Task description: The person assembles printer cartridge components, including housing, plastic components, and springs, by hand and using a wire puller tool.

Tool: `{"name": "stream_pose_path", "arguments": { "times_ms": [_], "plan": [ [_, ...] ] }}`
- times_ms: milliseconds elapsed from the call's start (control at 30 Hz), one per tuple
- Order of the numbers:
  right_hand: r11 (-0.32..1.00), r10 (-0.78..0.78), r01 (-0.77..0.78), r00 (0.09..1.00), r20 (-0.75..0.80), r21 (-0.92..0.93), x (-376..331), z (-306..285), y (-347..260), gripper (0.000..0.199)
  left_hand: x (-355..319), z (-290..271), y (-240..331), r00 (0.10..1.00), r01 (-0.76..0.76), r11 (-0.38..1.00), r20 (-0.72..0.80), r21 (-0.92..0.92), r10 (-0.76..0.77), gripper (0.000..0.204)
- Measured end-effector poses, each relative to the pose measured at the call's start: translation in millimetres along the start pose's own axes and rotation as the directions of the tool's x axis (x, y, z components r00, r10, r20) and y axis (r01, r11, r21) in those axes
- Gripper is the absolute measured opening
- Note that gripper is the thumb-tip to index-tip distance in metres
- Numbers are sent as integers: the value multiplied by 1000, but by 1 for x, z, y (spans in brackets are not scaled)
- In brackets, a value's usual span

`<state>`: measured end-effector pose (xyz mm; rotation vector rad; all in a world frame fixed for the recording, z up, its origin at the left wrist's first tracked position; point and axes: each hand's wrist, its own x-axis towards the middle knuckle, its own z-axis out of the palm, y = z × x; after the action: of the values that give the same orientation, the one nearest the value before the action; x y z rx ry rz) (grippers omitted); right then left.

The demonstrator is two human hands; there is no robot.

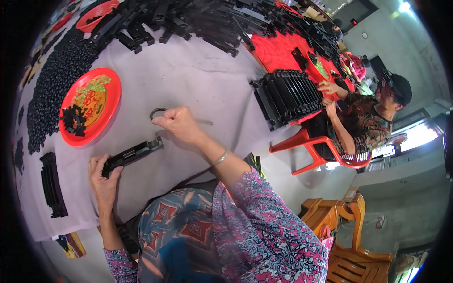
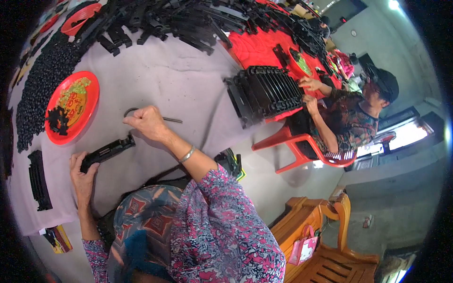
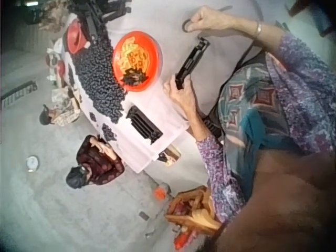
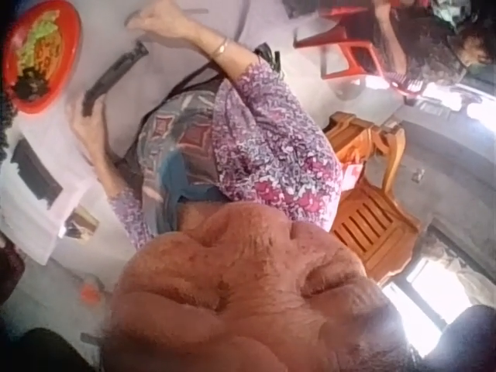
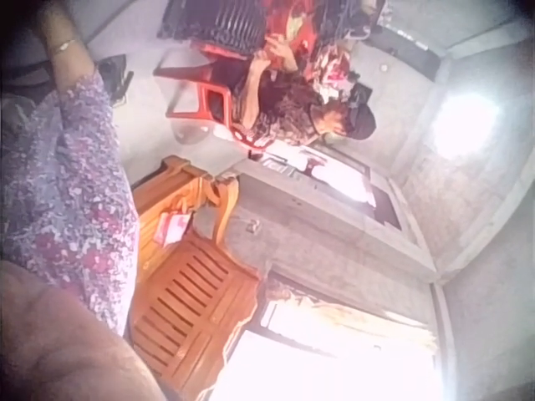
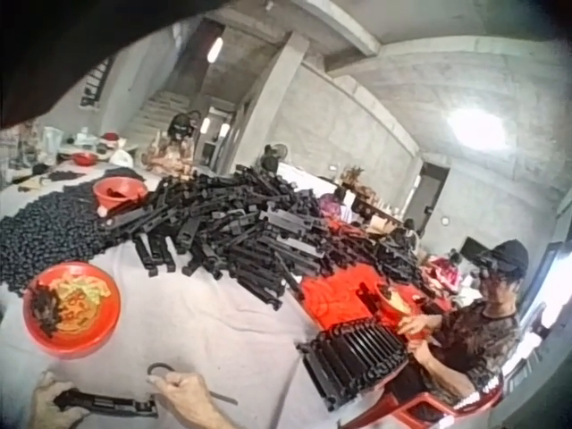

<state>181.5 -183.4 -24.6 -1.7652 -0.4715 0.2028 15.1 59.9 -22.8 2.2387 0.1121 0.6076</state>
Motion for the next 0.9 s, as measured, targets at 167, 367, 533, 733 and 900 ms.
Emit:
{"name": "stream_pose_path", "arguments": {
  "times_ms": [167, 367, 533, 733, 900],
  "plan": [
    [992, 58, -54, 998, 25, -110, -7, -1, -9, 40, -4, -1, 0, 999, -24, 1000, -30, -1, 24, 43],
    [997, 23, -22, 1000, -13, 76, -10, 7, -5, 41, -6, -5, 0, 999, -37, 996, -36, 77, 40, 42],
    [997, -7, 4, 999, 32, 74, -4, -7, -9, 33, 1, 0, 0, 996, -75, 994, -34, 85, 78, 41],
    [979, -190, 173, 966, 174, 107, 22, 16, -58, 14, -5, -2, -2, 998, -25, 996, -47, 85, 29, 42],
    [969, -189, 223, 947, 258, -110, 57, 49, -81, 6, -7, -2, -4, 999, -2, 998, -50, 64, 5, 41]
  ]
}}
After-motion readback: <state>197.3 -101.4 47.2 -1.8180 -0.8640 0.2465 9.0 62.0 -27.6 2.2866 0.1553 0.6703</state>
